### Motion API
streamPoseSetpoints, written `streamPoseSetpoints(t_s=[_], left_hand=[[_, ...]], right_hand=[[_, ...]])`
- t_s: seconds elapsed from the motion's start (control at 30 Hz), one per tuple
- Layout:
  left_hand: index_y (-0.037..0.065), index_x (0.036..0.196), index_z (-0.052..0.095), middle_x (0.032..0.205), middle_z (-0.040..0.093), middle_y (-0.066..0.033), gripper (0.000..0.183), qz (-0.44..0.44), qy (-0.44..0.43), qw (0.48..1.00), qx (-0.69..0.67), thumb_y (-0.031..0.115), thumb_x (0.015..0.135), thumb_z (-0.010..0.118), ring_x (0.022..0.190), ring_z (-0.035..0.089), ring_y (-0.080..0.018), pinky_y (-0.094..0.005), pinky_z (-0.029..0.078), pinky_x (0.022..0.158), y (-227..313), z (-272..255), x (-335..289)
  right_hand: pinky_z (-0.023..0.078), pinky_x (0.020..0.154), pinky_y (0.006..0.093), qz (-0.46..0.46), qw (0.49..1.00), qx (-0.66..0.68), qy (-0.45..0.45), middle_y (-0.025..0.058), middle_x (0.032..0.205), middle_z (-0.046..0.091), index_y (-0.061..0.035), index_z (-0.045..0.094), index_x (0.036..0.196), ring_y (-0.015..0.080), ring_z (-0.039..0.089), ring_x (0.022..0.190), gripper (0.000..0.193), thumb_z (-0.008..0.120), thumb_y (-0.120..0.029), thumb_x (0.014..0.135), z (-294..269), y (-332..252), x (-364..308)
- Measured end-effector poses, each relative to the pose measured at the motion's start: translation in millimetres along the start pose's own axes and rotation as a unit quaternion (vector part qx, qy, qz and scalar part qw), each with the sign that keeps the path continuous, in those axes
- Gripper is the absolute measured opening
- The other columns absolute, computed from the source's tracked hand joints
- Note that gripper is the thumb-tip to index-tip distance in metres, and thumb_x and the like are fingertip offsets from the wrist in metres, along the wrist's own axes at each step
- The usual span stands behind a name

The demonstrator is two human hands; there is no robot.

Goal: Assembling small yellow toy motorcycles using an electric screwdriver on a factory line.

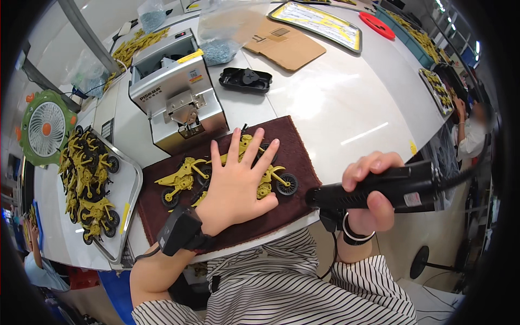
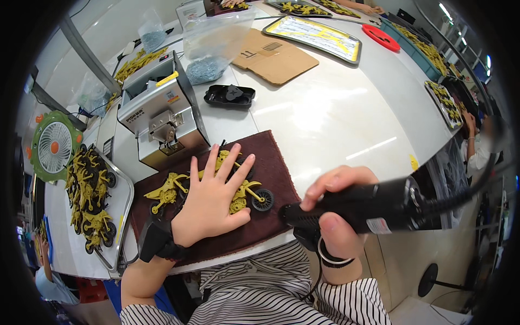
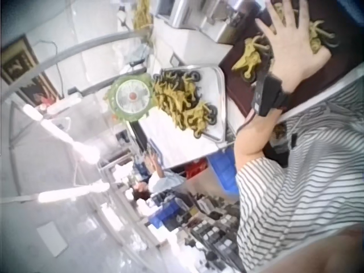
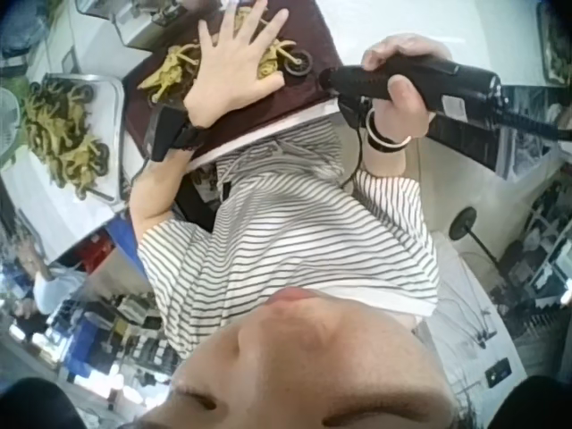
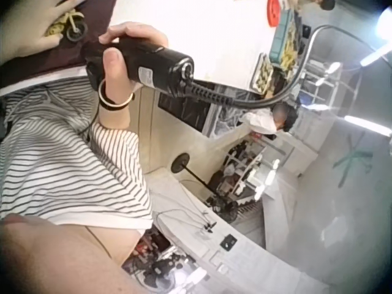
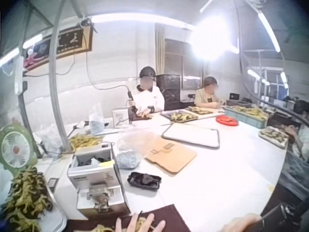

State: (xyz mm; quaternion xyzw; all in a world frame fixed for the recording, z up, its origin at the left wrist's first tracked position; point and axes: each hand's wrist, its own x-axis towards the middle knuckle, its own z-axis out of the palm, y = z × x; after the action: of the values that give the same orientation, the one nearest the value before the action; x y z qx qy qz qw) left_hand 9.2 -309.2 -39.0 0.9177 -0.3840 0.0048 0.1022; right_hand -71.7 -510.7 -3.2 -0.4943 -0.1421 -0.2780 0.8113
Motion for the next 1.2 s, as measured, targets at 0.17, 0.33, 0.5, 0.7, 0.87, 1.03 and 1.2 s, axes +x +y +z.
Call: streamPoseSetpoints(t_s=[0.17,0.33,0.5,0.7,0.87,1.03,1.2], left_hand=[[-0.001,0.142,0.031,0.141,0.038,-0.0236,0.081,0.033,0.067,0.989,-0.127,0.037,0.078,0.062,0.136,0.03,-0.0413,-0.066,0.012,0.107,37,-42,-17],[0.0,0.125,0.046,0.113,0.06,-0.0191,0.063,0.093,0.044,0.942,-0.32,0.03,0.077,0.074,0.109,0.058,-0.0332,-0.0539,0.035,0.101,76,-52,-28],[0.001,0.111,0.05,0.085,0.063,-0.019,0.045,-0.045,0.008,0.916,-0.399,0.021,0.079,0.074,0.079,0.063,-0.0368,-0.0402,0.05,0.069,61,-43,-44],[0.004,0.099,0.058,0.075,0.063,-0.0125,0.04,-0.041,0.075,0.909,-0.408,0.021,0.071,0.081,0.063,0.064,-0.0266,-0.0315,0.05,0.06,56,-34,-54],[0.004,0.078,0.062,0.064,0.059,-0.0093,0.028,-0.059,-0.045,0.896,-0.438,0.023,0.068,0.081,0.057,0.061,-0.0243,-0.0285,0.045,0.053,46,-41,-60],[0.004,0.078,0.062,0.061,0.059,-0.0124,0.026,-0.03,-0.023,0.901,-0.432,0.022,0.067,0.077,0.055,0.06,-0.0308,-0.0354,0.046,0.053,48,-36,-54],[0.002,0.073,0.06,0.058,0.058,-0.0159,0.021,-0.02,-0.012,0.898,-0.439,0.018,0.065,0.072,0.057,0.061,-0.0345,-0.04,0.048,0.055,50,-29,-51]], right_hand=[[0.047,0.085,0.0389,-0.058,0.997,0.039,-0.01,0.0148,0.097,0.056,0.0004,0.051,0.109,0.026,0.058,0.089,0.052,0.073,-0.027,0.07,-6,-10,13],[0.035,0.1,0.0467,0.003,0.995,0.083,-0.059,0.0214,0.137,0.039,-0.0024,0.041,0.131,0.0311,0.035,0.13,0.083,0.064,-0.058,0.073,17,-11,12],[0.029,0.107,0.0405,0.078,0.996,0.04,-0.035,0.0217,0.145,0.033,0.0003,0.015,0.148,0.0273,0.033,0.136,0.128,0.084,-0.057,0.056,46,8,10],[0.051,0.074,0.039,0.215,0.924,0.302,-0.09,0.0123,0.074,0.06,-0.0039,0.047,0.099,0.0213,0.06,0.067,0.032,0.067,-0.01,0.076,35,20,-10],[0.049,0.055,0.0302,0.133,0.919,0.327,-0.174,0.0056,0.067,0.057,-0.0085,0.047,0.092,0.015,0.053,0.053,0.023,0.065,-0.013,0.078,29,16,5],[0.052,0.055,0.0307,0.126,0.902,0.325,-0.254,0.0088,0.071,0.063,-0.0065,0.051,0.093,0.017,0.06,0.055,0.024,0.065,-0.006,0.074,29,24,9],[0.05,0.058,0.0331,0.118,0.872,0.357,-0.313,0.0111,0.072,0.062,-0.0044,0.052,0.096,0.02,0.06,0.06,0.03,0.066,0.001,0.07,23,27,13]])
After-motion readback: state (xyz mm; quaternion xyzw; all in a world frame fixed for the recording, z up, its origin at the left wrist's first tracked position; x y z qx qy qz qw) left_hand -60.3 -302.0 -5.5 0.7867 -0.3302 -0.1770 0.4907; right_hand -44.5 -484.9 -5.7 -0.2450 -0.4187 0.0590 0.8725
